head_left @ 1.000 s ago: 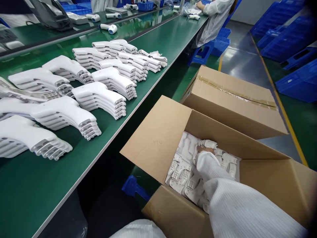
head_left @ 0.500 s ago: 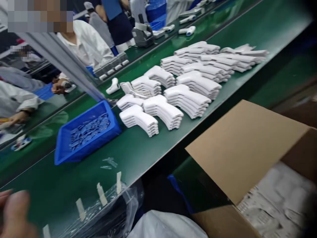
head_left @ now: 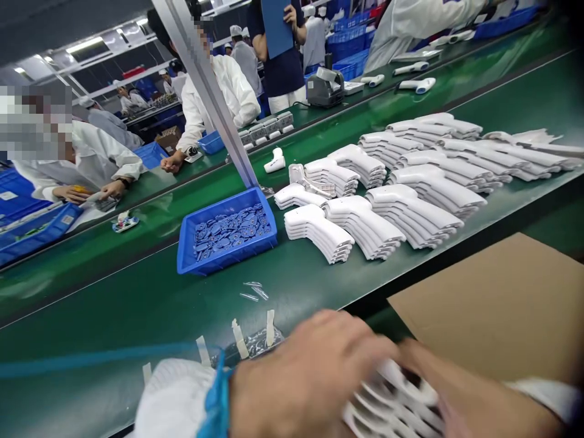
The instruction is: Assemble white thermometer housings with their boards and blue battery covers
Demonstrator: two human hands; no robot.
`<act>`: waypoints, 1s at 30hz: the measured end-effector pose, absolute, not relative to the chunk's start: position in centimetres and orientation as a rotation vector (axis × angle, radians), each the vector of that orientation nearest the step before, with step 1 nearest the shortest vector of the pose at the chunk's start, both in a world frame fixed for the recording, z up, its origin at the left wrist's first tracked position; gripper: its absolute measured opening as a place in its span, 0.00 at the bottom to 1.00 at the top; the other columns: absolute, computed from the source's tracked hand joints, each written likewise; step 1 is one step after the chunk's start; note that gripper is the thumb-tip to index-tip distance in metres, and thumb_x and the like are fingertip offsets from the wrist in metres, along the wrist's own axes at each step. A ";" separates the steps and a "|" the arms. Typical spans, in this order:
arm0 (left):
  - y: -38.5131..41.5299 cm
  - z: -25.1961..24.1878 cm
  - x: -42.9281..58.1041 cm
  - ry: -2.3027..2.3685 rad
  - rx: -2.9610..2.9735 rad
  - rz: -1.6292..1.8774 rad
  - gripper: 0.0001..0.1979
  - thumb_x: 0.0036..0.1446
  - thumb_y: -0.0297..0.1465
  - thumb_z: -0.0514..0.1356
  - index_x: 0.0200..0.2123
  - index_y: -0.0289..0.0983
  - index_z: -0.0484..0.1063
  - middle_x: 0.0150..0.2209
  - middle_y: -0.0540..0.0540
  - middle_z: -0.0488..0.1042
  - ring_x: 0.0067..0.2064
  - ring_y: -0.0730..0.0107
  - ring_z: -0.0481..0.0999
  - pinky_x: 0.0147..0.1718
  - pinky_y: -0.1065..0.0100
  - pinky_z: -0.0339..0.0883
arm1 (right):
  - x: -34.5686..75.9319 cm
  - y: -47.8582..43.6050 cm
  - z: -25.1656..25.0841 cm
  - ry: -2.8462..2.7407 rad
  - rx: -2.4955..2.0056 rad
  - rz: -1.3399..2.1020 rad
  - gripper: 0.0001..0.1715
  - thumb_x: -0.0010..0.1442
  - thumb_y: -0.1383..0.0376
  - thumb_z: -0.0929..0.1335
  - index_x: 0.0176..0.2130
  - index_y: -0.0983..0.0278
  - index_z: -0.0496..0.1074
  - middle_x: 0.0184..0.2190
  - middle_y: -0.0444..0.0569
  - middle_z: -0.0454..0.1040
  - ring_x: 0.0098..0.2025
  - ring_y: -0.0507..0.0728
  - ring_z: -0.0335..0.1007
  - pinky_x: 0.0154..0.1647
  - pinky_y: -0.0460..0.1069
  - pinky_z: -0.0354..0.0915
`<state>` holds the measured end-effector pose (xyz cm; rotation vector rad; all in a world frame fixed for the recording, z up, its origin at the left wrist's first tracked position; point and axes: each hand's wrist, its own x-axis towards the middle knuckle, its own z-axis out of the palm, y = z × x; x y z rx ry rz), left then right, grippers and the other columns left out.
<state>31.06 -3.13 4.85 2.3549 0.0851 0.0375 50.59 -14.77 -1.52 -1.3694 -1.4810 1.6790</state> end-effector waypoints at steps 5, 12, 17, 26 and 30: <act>3.6 6.2 27.5 0.758 1.913 0.019 0.37 0.42 0.43 0.76 0.55 0.42 0.69 0.49 0.48 0.76 0.47 0.58 0.77 0.45 0.63 0.72 | 48.6 -7.5 2.7 -1.633 -1.556 1.524 0.52 0.49 0.51 0.76 0.66 0.62 0.60 0.59 0.56 0.71 0.60 0.66 0.69 0.58 0.56 0.69; 6.3 1.9 29.8 1.019 2.009 0.146 0.37 0.52 0.48 0.69 0.60 0.35 0.69 0.58 0.36 0.73 0.59 0.45 0.73 0.58 0.51 0.68 | 43.6 -5.0 -0.8 -1.838 -2.302 0.292 0.22 0.58 0.67 0.71 0.52 0.66 0.67 0.51 0.58 0.74 0.52 0.66 0.74 0.47 0.57 0.72; 5.1 3.1 26.6 1.077 2.254 0.551 0.25 0.62 0.37 0.64 0.60 0.37 0.68 0.59 0.40 0.73 0.61 0.53 0.72 0.62 0.52 0.66 | 43.0 -2.7 -0.2 -1.765 -2.608 0.222 0.09 0.65 0.63 0.67 0.46 0.64 0.67 0.40 0.51 0.77 0.41 0.65 0.79 0.35 0.55 0.68; 6.4 3.9 19.7 1.272 2.219 0.719 0.16 0.66 0.40 0.58 0.53 0.41 0.74 0.52 0.43 0.78 0.53 0.55 0.78 0.50 0.53 0.76 | 42.7 -2.4 0.5 -1.699 -2.313 0.066 0.37 0.60 0.59 0.72 0.63 0.67 0.60 0.55 0.63 0.74 0.56 0.69 0.73 0.52 0.60 0.71; 10.4 6.6 22.7 1.120 2.327 0.775 0.12 0.65 0.35 0.59 0.49 0.38 0.75 0.51 0.44 0.78 0.53 0.57 0.77 0.55 0.55 0.71 | 47.1 0.4 4.5 -1.771 -2.163 0.004 0.33 0.68 0.51 0.64 0.64 0.66 0.62 0.59 0.60 0.72 0.60 0.66 0.70 0.60 0.59 0.66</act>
